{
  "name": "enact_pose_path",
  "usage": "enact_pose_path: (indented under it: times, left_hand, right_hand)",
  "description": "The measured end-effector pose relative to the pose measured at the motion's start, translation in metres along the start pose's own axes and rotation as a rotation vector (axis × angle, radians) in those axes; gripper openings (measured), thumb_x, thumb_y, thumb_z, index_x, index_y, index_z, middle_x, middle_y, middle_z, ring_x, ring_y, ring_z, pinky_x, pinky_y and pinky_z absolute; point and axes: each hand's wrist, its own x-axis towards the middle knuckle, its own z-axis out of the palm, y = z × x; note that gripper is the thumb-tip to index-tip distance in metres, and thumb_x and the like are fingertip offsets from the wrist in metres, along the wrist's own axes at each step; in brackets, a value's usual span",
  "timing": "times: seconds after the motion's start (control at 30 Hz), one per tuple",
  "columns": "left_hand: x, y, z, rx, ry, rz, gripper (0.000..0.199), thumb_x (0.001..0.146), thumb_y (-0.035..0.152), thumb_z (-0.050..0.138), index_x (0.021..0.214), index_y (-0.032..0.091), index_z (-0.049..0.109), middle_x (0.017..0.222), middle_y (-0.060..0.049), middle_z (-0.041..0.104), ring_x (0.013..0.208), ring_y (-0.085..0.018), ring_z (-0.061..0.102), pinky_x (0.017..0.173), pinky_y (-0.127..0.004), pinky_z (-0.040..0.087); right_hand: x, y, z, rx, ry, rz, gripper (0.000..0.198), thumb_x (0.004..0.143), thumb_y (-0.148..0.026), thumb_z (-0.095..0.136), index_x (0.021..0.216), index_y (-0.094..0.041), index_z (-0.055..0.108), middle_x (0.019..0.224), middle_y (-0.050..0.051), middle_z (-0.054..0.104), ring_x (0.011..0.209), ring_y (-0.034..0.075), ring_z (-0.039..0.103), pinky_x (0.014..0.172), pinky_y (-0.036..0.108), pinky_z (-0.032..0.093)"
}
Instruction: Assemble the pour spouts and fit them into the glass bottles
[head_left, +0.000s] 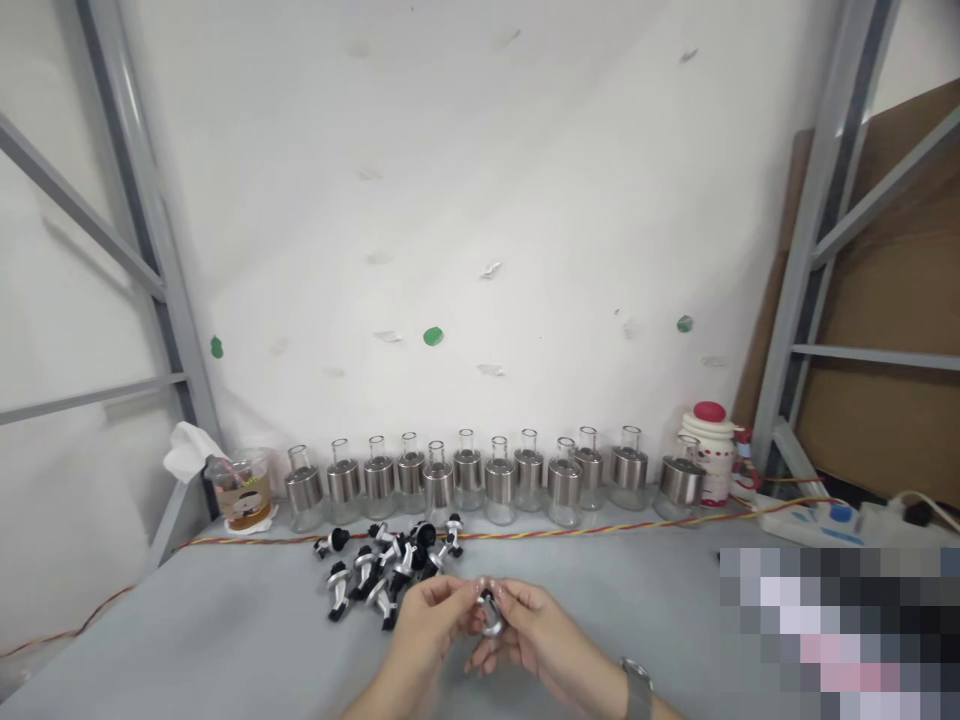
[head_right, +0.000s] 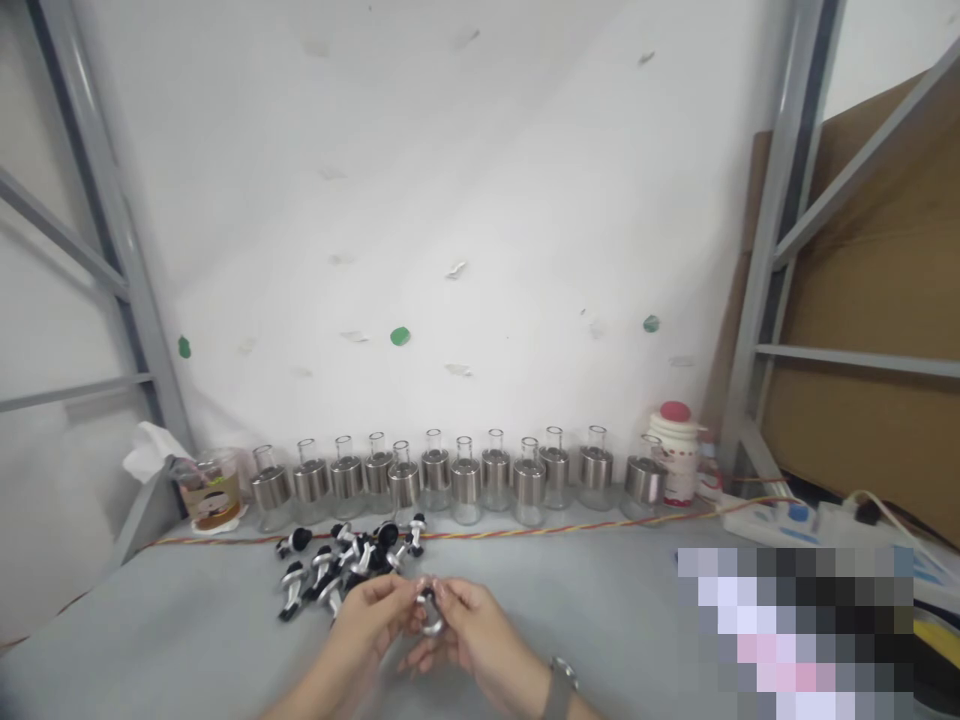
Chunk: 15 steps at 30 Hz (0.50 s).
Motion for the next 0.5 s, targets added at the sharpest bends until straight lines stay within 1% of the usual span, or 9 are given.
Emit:
enact_pose_path:
  times: [0.07,0.17,0.27,0.33,0.4,0.47,0.5]
  left_hand:
    - [-0.0006,0.0013,-0.0002,0.000,0.001,0.001,0.024,0.054,0.030,0.076,0.053,0.009,0.063,0.047,-0.002,0.060,0.046,-0.008,0.053,0.048,-0.019,0.040]
    - [-0.0011,0.0028,-0.0012,-0.030,-0.043,0.000,0.022,0.055,0.028,0.075,0.057,0.010,0.064,0.051,-0.003,0.061,0.049,-0.010,0.054,0.051,-0.019,0.041]
    - [-0.0013,0.0049,-0.0017,-0.042,-0.071,-0.007,0.022,0.056,0.028,0.074,0.060,0.010,0.064,0.055,-0.004,0.063,0.054,-0.011,0.057,0.055,-0.021,0.043]
    - [-0.0009,0.0070,-0.0014,-0.009,-0.050,0.004,0.024,0.057,0.030,0.074,0.065,0.010,0.064,0.060,-0.004,0.064,0.057,-0.012,0.058,0.058,-0.022,0.044]
    - [0.0005,0.0083,-0.0014,0.047,-0.022,0.028,0.028,0.056,0.034,0.074,0.069,0.012,0.062,0.060,-0.001,0.063,0.055,-0.011,0.058,0.055,-0.021,0.044]
    - [0.0032,0.0074,-0.0023,0.098,-0.013,0.028,0.033,0.054,0.040,0.074,0.065,0.014,0.057,0.054,0.002,0.059,0.047,-0.010,0.055,0.048,-0.021,0.042]
    - [0.0048,0.0061,-0.0030,0.123,-0.009,0.005,0.036,0.053,0.045,0.072,0.062,0.015,0.055,0.049,0.004,0.056,0.042,-0.010,0.053,0.043,-0.020,0.040]
  right_hand:
    - [-0.0007,0.0010,-0.0001,0.019,0.008,0.001,0.040,0.070,-0.051,0.057,0.081,-0.013,0.054,0.072,0.004,0.064,0.055,0.015,0.064,0.051,0.023,0.043]
    - [-0.0007,0.0020,-0.0005,0.037,0.049,0.011,0.041,0.068,-0.052,0.059,0.084,-0.014,0.053,0.071,0.003,0.064,0.053,0.015,0.064,0.052,0.024,0.044]
    - [-0.0002,0.0005,-0.0001,0.029,0.114,-0.006,0.042,0.065,-0.053,0.062,0.081,-0.016,0.049,0.069,0.002,0.064,0.054,0.016,0.064,0.053,0.026,0.044]
    - [-0.0002,-0.0017,0.0006,0.012,0.148,-0.033,0.042,0.063,-0.053,0.063,0.079,-0.018,0.047,0.067,0.001,0.064,0.054,0.017,0.064,0.054,0.027,0.045]
    - [-0.0005,-0.0034,0.0012,0.000,0.156,-0.047,0.043,0.061,-0.054,0.063,0.078,-0.019,0.045,0.065,0.001,0.065,0.053,0.017,0.064,0.055,0.029,0.045]
    - [-0.0004,-0.0034,0.0010,-0.006,0.147,-0.043,0.044,0.062,-0.055,0.062,0.079,-0.019,0.044,0.062,0.001,0.064,0.053,0.017,0.063,0.056,0.029,0.045]
    - [0.0000,-0.0027,0.0005,-0.008,0.144,-0.042,0.043,0.063,-0.055,0.061,0.079,-0.019,0.044,0.062,0.000,0.064,0.054,0.017,0.063,0.056,0.029,0.045]
